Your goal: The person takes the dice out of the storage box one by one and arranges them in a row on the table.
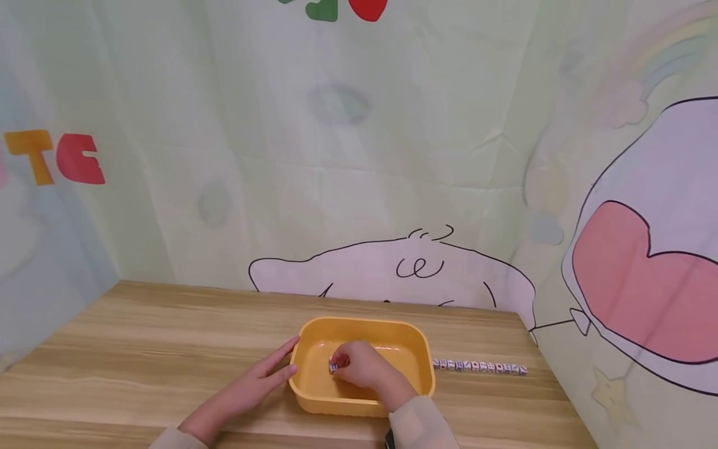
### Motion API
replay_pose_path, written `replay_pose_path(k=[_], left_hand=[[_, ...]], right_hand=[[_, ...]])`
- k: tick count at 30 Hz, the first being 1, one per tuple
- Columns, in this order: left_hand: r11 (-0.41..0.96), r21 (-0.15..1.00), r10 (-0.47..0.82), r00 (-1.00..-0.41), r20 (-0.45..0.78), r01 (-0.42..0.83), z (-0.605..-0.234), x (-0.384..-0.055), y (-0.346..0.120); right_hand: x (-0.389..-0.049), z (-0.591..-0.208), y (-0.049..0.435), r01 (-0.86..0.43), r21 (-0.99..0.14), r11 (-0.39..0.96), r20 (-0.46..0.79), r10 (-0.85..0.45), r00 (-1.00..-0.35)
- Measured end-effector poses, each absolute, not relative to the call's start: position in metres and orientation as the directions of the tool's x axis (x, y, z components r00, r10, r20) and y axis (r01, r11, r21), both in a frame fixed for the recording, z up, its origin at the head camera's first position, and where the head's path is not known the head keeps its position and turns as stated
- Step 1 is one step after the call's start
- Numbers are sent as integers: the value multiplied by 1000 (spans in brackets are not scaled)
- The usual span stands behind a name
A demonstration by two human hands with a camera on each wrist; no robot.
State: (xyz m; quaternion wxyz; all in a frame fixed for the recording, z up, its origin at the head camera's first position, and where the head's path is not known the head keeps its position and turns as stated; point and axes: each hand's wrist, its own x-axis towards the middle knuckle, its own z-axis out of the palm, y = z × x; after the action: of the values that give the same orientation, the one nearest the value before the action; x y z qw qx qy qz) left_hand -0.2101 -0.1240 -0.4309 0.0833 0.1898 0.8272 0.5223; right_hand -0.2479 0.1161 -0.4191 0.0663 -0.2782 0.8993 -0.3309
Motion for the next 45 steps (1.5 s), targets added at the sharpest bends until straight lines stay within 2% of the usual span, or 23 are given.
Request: replay_pose_path(k=[14,23,35,45], left_hand=[[377,902,398,-916,48,211,-432,-211,-125],[382,895,403,-913,61,229,-431,-212,-127],[387,887,404,-911,82,251,-433,-211,-125],[380,895,396,-915,72,234,-432,-210,-124]], right_hand=[[-247,-420,114,-371,-697,613,0,-517,-856],[-245,-416,112,-361,-683,635,-36,-523,-851],[-242,-407,132,-425,-664,615,71,-514,-855],[-235,-376,181,-418,-651,634,121,-457,-881]])
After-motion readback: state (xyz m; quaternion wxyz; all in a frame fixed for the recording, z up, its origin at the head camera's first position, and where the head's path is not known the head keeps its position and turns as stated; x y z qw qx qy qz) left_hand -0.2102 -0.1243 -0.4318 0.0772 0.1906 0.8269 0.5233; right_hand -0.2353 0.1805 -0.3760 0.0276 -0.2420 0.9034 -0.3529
